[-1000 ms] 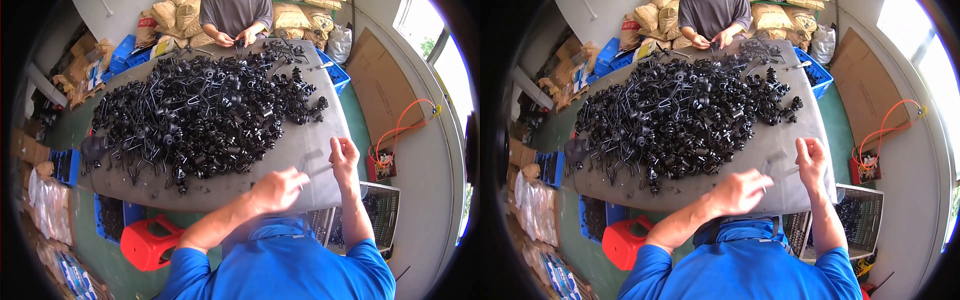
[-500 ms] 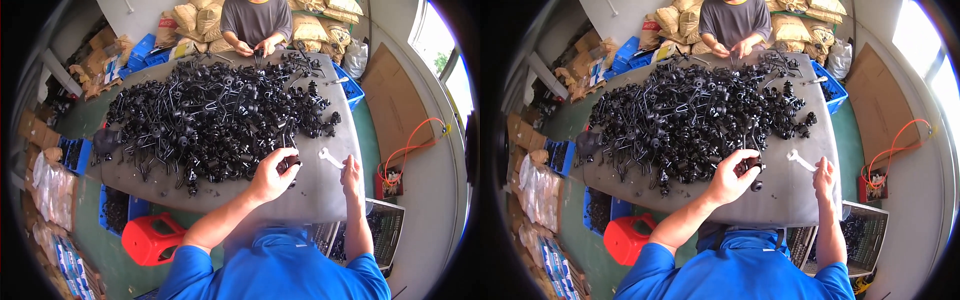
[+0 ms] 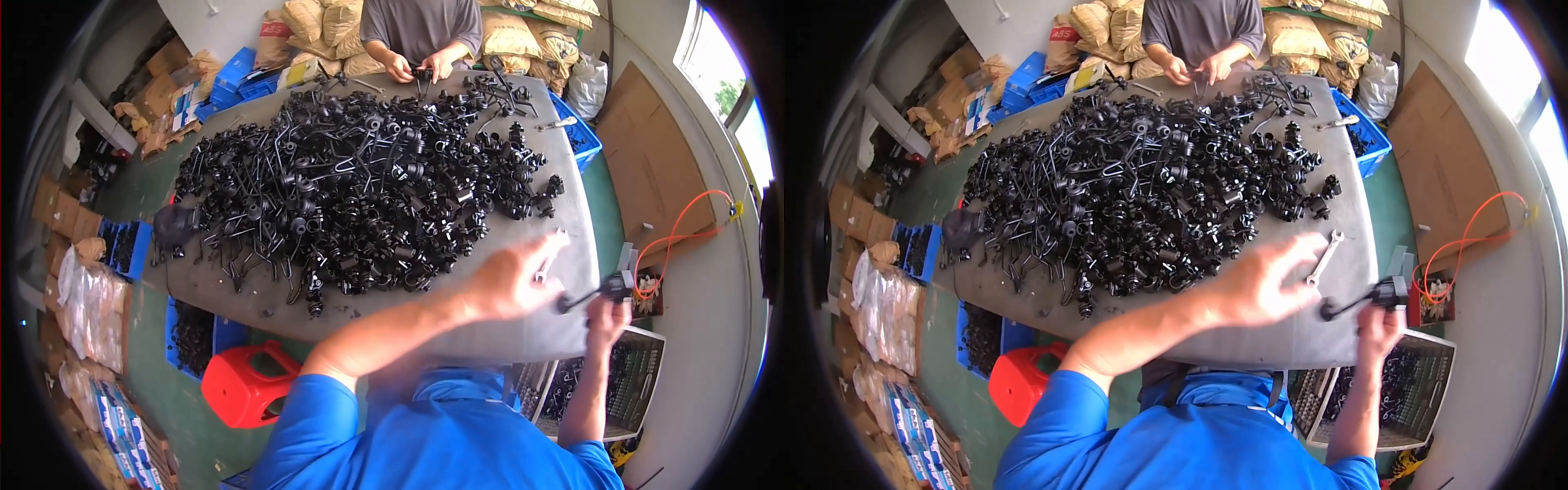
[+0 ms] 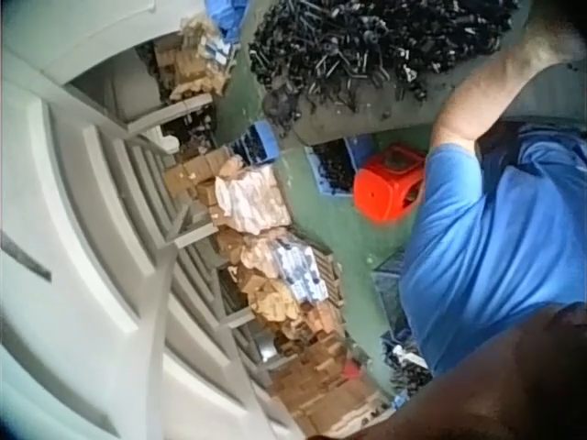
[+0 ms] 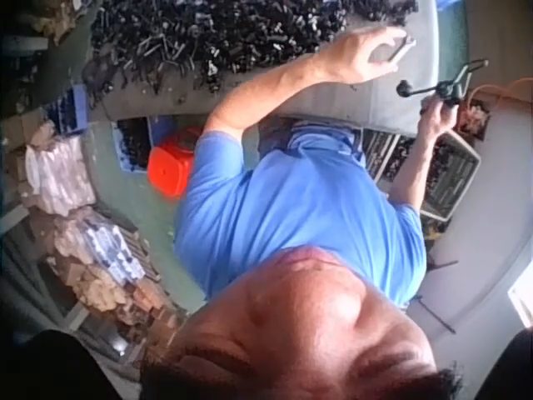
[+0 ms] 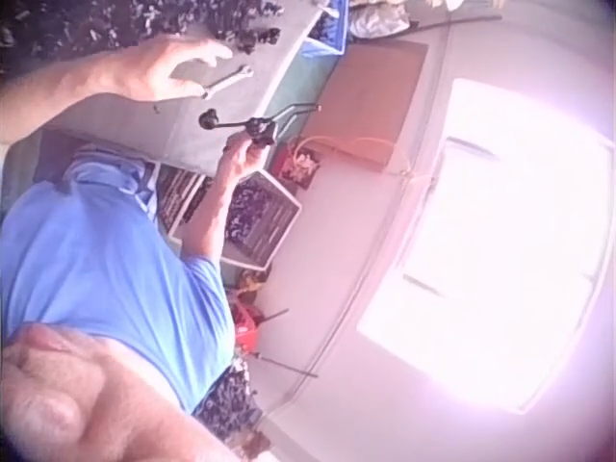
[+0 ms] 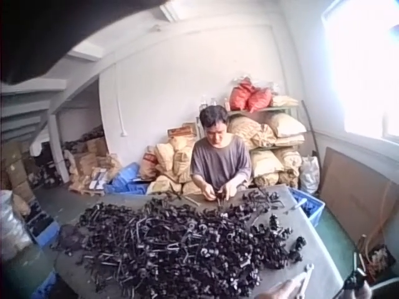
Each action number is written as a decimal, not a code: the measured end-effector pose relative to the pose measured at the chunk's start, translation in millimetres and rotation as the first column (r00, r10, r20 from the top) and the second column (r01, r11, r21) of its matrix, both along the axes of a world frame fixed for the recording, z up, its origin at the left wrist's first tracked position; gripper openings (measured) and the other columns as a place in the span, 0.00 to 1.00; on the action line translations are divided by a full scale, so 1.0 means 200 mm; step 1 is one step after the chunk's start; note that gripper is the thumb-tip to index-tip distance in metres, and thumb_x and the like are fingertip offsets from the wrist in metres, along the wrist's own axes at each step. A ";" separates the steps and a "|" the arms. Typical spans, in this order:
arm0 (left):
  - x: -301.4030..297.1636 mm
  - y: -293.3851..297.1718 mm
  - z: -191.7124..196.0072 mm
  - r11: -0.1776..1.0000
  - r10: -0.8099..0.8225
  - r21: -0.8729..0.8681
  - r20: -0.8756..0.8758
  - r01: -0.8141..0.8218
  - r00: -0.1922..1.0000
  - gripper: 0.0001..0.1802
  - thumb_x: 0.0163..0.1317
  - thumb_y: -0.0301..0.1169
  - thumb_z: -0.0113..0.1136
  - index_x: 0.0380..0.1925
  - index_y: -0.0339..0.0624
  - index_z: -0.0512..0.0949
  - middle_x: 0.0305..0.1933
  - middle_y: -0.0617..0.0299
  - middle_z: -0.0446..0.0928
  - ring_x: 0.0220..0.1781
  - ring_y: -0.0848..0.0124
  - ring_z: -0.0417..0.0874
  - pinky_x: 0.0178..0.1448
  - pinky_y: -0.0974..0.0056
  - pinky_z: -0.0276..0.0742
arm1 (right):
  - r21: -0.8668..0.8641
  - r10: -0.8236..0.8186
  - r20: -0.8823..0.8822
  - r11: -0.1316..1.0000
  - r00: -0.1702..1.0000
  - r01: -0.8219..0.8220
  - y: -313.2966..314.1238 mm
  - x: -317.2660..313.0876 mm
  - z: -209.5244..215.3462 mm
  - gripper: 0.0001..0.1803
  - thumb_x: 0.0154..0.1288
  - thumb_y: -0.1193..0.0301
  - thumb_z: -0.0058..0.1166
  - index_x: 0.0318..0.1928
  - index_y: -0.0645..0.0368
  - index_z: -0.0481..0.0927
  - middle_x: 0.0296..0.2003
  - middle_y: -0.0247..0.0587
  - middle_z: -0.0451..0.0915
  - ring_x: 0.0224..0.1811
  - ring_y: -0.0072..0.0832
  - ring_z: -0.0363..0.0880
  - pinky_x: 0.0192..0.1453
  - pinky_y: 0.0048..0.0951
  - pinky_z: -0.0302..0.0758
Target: Assembling small black plastic components by inserting a metal rod or tool to secure parts.
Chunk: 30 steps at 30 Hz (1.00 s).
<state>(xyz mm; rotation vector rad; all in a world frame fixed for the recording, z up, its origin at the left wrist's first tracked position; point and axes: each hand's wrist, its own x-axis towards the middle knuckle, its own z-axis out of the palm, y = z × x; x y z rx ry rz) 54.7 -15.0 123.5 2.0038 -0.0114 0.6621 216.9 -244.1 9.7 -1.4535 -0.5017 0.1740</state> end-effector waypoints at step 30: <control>-0.04 1.32 0.40 0.307 0.565 0.686 0.427 -0.660 0.706 0.11 0.55 0.27 0.60 0.38 0.38 0.77 0.39 0.52 0.78 0.44 0.55 0.78 0.51 0.56 0.73 | -0.849 -0.843 -0.116 0.359 0.525 0.389 -1.77 0.19 -1.32 0.17 0.55 0.72 0.58 0.46 0.64 0.81 0.36 0.42 0.84 0.36 0.28 0.82 0.44 0.28 0.78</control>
